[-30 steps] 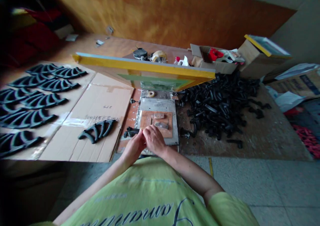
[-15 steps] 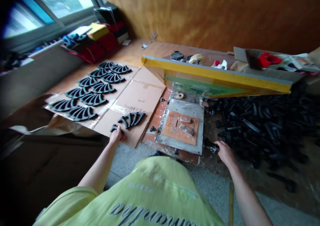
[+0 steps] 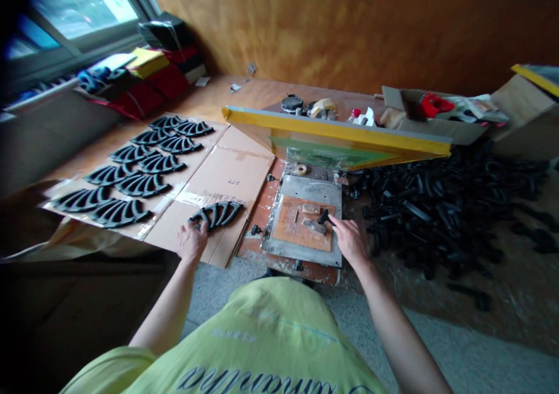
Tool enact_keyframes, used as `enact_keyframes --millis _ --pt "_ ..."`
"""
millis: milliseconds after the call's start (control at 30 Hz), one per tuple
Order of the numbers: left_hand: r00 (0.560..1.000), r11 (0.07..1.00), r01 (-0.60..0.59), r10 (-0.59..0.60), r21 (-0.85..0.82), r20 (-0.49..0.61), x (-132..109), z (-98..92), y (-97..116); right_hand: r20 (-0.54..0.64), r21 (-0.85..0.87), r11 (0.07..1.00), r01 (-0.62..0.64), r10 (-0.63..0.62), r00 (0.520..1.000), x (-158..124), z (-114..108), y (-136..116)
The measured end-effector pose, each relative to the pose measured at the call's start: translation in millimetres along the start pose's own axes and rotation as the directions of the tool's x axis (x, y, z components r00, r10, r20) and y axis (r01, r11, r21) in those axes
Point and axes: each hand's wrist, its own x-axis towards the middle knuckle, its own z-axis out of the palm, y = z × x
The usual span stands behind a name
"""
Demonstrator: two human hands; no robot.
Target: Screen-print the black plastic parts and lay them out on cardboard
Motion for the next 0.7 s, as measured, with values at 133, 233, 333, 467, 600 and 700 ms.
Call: enact_keyframes --millis 133,233,333,467,600,700 --pt "0.968 0.961 -0.225 0.239 0.164 -0.075 -29.2 26.7 25.1 0.028 -0.064 0.985 0.162 -0.160 0.987 23.8 16.7 -35.6" --pt "0.980 0.961 -0.183 0.195 0.208 -0.040 -28.4 38.1 41.7 0.033 -0.104 0.967 0.231 -0.229 0.973 34.4 22.7 -45.2" --pt "0.987 0.966 -0.151 0.160 0.211 -0.025 -19.5 38.9 52.9 0.036 -0.157 0.947 0.282 -0.280 0.959 40.8 26.4 -46.6" --pt "0.987 0.972 -0.136 0.149 0.192 -0.057 -14.1 36.7 56.4 0.001 -0.175 0.931 0.320 -0.325 0.946 44.6 38.3 -35.1" --pt "0.962 0.952 -0.255 0.267 0.167 -0.055 -2.6 37.5 45.6 -0.053 -0.115 0.934 0.339 -0.347 0.937 42.9 55.7 -17.4" --pt "0.905 0.899 -0.419 0.426 0.127 -0.025 30.1 34.9 41.5 -0.109 -0.112 0.948 0.299 -0.311 0.944 40.0 64.3 -12.3"
